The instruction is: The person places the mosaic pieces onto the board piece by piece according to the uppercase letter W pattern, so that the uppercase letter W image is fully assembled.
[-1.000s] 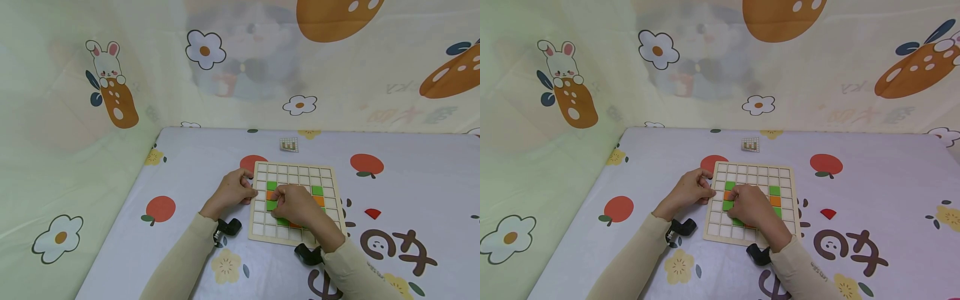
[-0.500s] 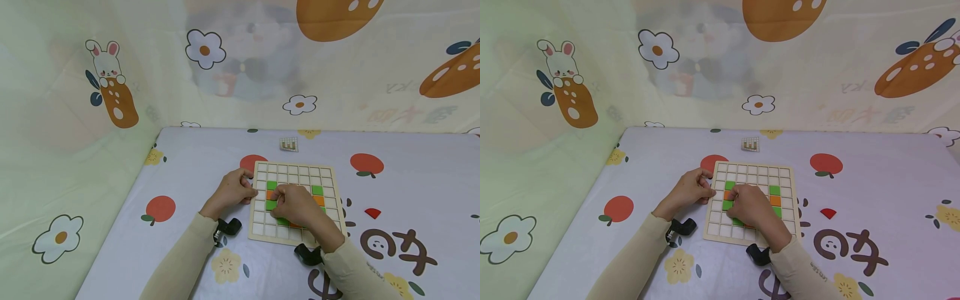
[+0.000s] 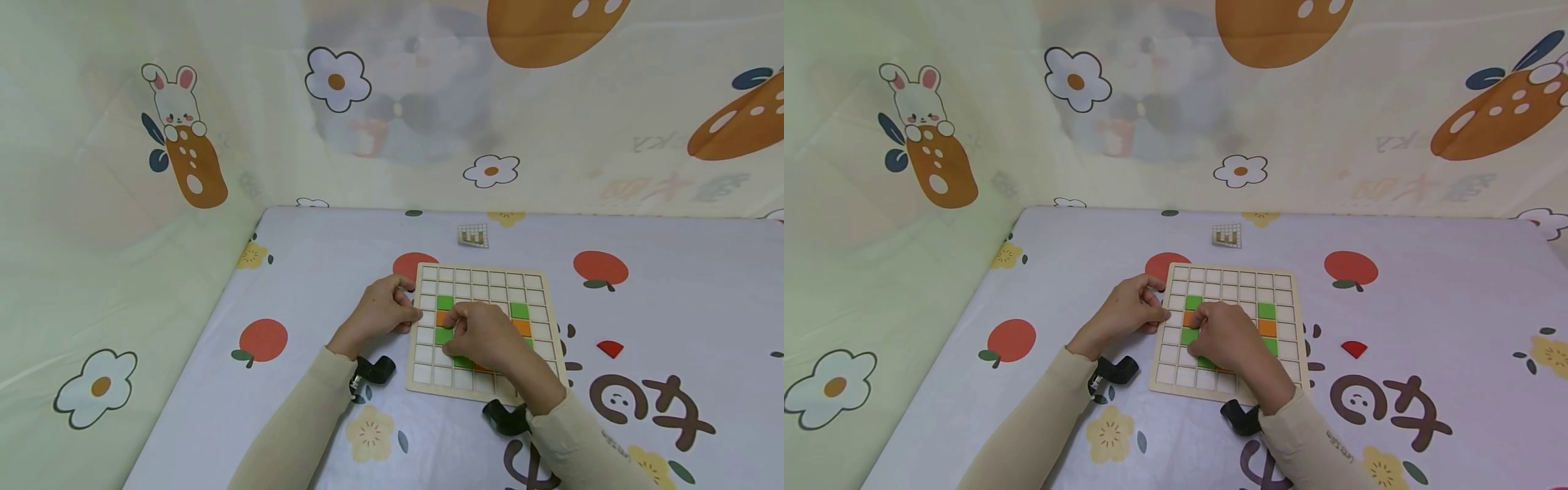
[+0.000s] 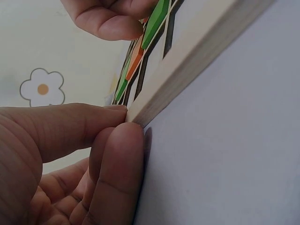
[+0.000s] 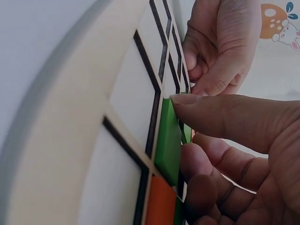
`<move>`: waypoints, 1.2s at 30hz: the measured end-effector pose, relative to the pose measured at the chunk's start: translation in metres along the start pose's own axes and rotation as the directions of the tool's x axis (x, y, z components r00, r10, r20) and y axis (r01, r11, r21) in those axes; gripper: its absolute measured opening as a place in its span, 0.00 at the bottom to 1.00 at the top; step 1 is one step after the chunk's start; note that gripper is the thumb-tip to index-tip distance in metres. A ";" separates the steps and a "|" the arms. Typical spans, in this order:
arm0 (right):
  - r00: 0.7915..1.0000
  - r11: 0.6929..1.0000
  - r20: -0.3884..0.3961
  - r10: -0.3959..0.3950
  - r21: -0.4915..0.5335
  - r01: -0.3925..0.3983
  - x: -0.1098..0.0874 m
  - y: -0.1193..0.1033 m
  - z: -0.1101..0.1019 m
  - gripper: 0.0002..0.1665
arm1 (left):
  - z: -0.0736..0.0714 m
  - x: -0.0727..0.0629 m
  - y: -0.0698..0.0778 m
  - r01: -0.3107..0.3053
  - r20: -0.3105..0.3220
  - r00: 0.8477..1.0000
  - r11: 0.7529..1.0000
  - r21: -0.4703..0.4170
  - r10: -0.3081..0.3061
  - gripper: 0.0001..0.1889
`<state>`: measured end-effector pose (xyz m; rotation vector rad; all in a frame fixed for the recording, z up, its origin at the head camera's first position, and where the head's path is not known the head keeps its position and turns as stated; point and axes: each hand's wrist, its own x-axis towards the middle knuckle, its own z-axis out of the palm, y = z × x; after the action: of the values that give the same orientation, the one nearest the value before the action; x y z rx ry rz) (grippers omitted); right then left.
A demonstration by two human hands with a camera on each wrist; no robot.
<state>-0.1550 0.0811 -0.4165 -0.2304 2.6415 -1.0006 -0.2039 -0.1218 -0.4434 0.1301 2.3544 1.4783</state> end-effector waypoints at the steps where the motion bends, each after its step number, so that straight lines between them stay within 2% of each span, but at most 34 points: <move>1: 1.000 1.000 -0.001 -0.001 0.001 0.001 0.000 0.000 0.000 0.15 | 0.000 0.000 0.000 0.000 0.000 1.000 1.000 -0.001 0.000 0.24; 16: 0.997 0.998 -0.048 -0.066 0.019 0.067 -0.012 0.004 0.001 0.16 | 0.000 0.001 -0.001 -0.001 0.002 1.000 1.000 -0.011 0.001 0.24; 24: 0.985 0.994 -0.138 -0.103 0.011 0.105 -0.030 0.014 -0.007 0.24 | 0.001 0.001 -0.002 0.000 -0.003 1.000 1.000 -0.002 0.000 0.24; 32: 0.974 0.997 -0.213 -0.077 0.000 0.079 -0.047 0.033 -0.021 0.27 | 0.002 0.001 -0.002 0.009 -0.008 1.000 1.000 -0.013 -0.009 0.25; 36: 0.972 0.999 -0.231 -0.033 0.004 0.035 -0.055 0.044 -0.032 0.30 | 0.002 0.001 -0.002 0.011 -0.012 1.000 1.000 -0.007 -0.012 0.25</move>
<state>-0.1155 0.1473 -0.4106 -0.1665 2.8501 -1.1097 -0.2043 -0.1206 -0.4462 0.1061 2.3551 1.4858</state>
